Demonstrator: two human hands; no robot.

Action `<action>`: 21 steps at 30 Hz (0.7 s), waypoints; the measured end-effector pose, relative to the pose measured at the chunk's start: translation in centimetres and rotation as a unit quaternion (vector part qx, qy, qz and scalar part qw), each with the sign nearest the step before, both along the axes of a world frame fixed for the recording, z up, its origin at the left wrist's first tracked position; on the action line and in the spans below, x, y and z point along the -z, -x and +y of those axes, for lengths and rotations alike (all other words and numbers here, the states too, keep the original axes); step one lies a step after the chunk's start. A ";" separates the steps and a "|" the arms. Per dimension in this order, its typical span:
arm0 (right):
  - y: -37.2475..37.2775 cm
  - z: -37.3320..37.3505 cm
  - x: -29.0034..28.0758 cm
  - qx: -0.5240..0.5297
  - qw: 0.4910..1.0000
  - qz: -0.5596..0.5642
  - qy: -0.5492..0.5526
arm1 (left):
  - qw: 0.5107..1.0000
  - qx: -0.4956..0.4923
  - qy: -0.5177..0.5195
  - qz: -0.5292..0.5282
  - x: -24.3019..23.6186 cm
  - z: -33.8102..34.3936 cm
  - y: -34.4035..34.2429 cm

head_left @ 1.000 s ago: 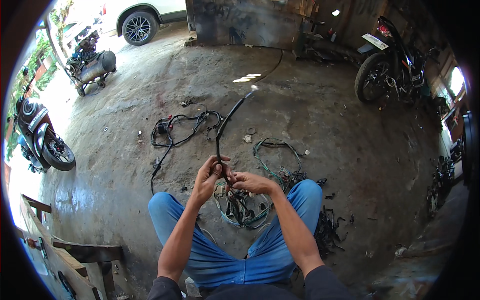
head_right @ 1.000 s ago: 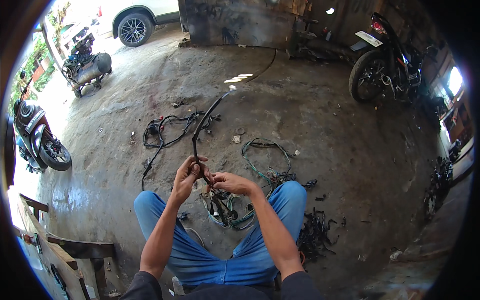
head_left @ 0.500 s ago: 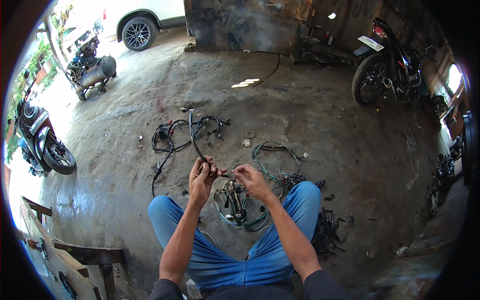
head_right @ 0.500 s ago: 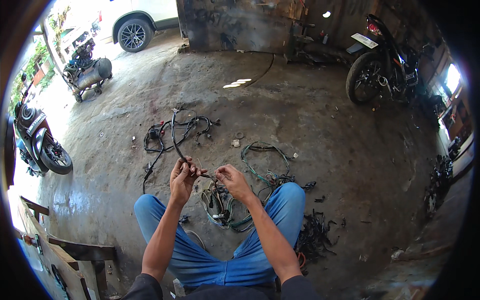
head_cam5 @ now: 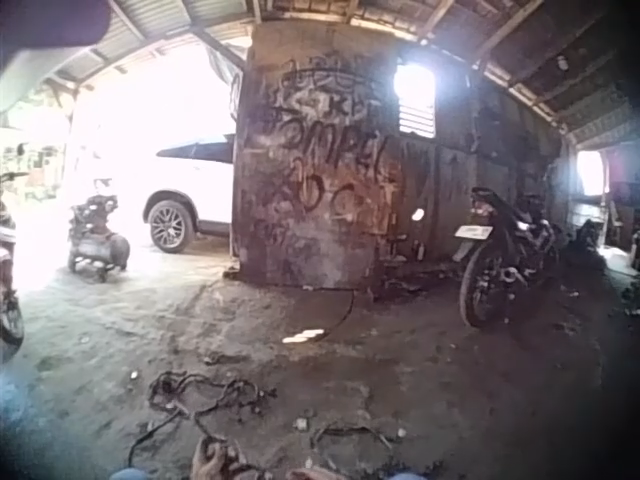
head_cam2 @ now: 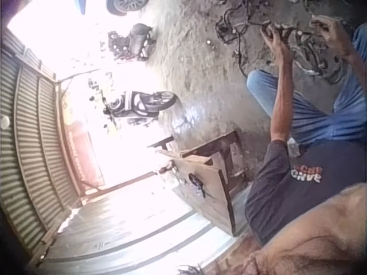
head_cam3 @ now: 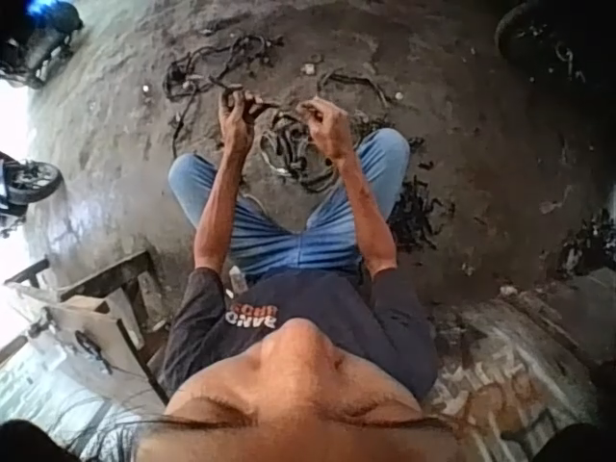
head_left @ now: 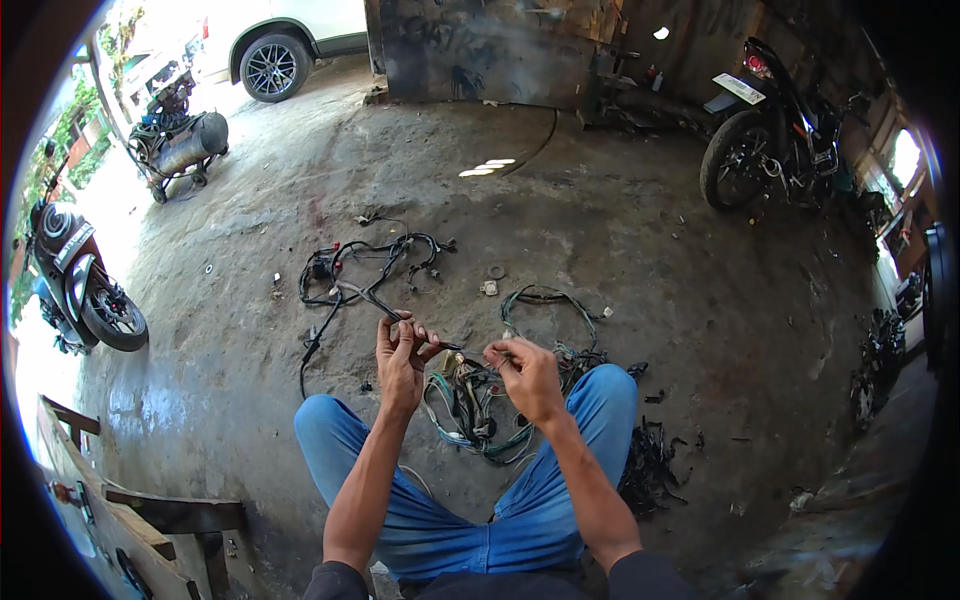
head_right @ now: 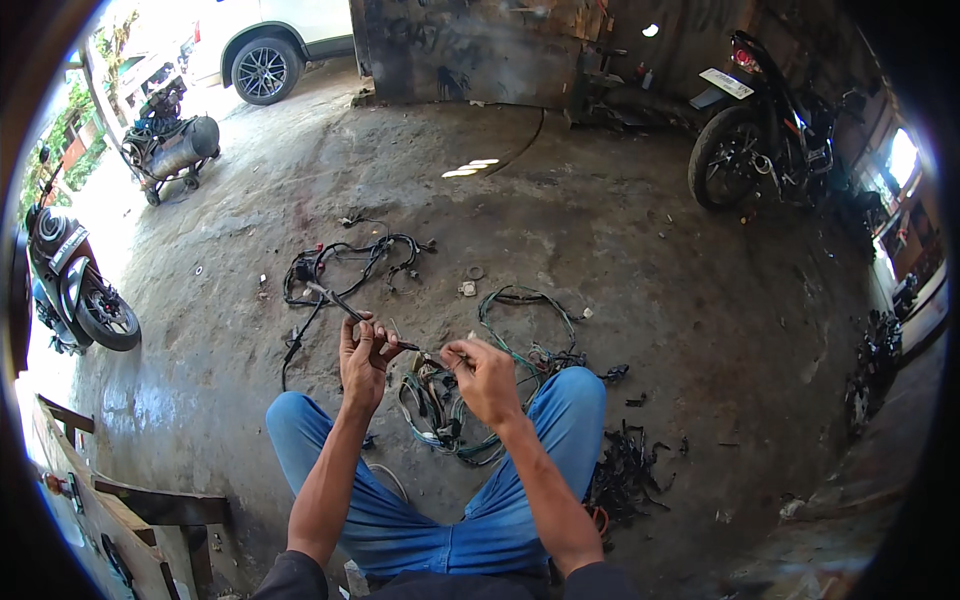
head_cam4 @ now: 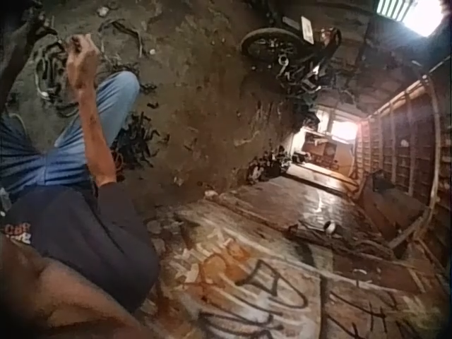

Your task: Inspecting and untangling a motorcycle wiring harness on the floor.

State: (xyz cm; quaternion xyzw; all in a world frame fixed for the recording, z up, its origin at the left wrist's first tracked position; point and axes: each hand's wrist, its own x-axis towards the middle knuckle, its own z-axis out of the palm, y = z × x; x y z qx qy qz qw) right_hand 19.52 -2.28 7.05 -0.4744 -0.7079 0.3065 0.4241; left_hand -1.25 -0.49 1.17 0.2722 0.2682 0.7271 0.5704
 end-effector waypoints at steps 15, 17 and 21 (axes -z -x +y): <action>0.3 -11.9 -3.8 0.048 0.999 0.016 0.016 | 0.969 -0.156 0.160 0.109 2.9 1.2 1.8; -1.6 -12.3 -4.7 0.123 0.990 0.061 0.011 | 0.975 -0.138 0.138 0.104 1.8 1.2 2.2; -11.4 -11.3 -4.5 0.282 0.946 0.122 -0.106 | 0.984 -0.085 0.129 0.087 -0.1 0.5 1.1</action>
